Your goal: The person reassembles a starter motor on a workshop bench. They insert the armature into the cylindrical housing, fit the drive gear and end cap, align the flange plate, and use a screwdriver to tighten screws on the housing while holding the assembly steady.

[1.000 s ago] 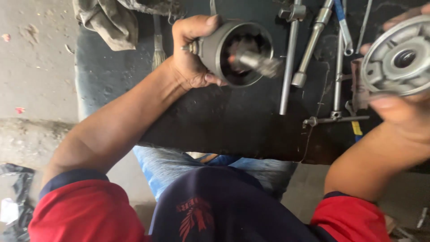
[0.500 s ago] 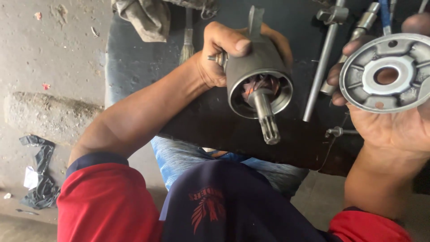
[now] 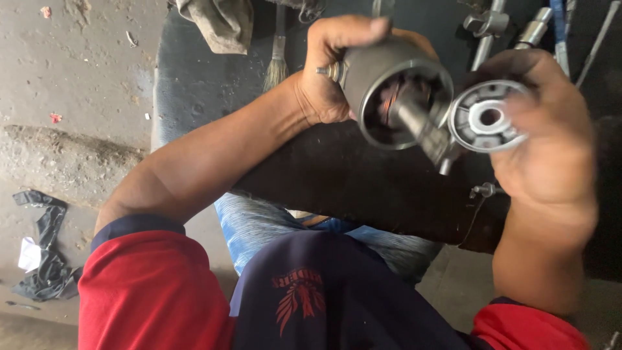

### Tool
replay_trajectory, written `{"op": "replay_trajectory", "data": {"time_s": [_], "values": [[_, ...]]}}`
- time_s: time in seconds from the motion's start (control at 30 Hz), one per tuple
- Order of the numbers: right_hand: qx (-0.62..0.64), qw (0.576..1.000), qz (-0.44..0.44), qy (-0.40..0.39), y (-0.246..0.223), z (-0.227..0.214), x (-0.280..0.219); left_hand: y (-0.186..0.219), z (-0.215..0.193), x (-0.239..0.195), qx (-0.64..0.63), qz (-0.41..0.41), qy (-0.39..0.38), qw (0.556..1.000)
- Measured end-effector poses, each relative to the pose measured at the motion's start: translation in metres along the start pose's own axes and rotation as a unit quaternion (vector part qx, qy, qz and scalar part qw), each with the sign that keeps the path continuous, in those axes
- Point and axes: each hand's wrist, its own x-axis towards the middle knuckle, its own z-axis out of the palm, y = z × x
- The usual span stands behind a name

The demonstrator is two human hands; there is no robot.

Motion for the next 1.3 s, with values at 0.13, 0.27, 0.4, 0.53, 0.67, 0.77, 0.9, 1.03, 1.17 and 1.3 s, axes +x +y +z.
{"op": "replay_trajectory", "data": {"time_s": [0.13,0.27,0.4,0.53,0.67,0.77,0.9,1.03,1.17,1.3], "values": [[-0.645,0.755,-0.102,0.061,0.006,0.033,0.008,0.004,0.001,0.004,-0.068,-0.012,0.066,0.995],[-0.705,0.674,-0.219,0.034,0.016,0.048,0.007,0.004,-0.004,0.004,-0.110,-0.012,0.046,0.993],[-0.525,0.848,-0.077,0.009,0.020,0.019,0.001,0.008,0.007,0.004,-0.045,-0.008,0.073,0.996],[-0.031,0.998,0.061,0.008,0.014,0.006,0.007,0.008,0.008,0.006,0.019,0.001,0.010,1.000],[-0.009,0.995,0.085,0.055,0.013,0.015,0.010,-0.002,-0.016,0.004,-0.019,-0.010,0.013,1.000],[-0.202,0.979,0.038,-0.001,0.025,0.025,0.006,-0.016,-0.058,0.012,-0.066,-0.016,0.107,0.992],[-0.626,0.765,-0.138,-0.061,0.030,0.057,0.004,-0.029,-0.117,0.014,-0.036,0.049,0.113,0.992],[-0.709,0.674,-0.186,-0.091,0.039,0.066,0.000,-0.022,-0.115,0.017,0.024,0.066,0.071,0.995],[-0.761,0.615,-0.185,-0.087,0.044,0.077,0.002,-0.014,-0.091,0.020,-0.001,0.030,0.093,0.995],[-0.753,0.601,-0.247,-0.100,0.050,0.079,0.005,-0.008,-0.077,0.015,-0.119,-0.003,0.110,0.987]]}}
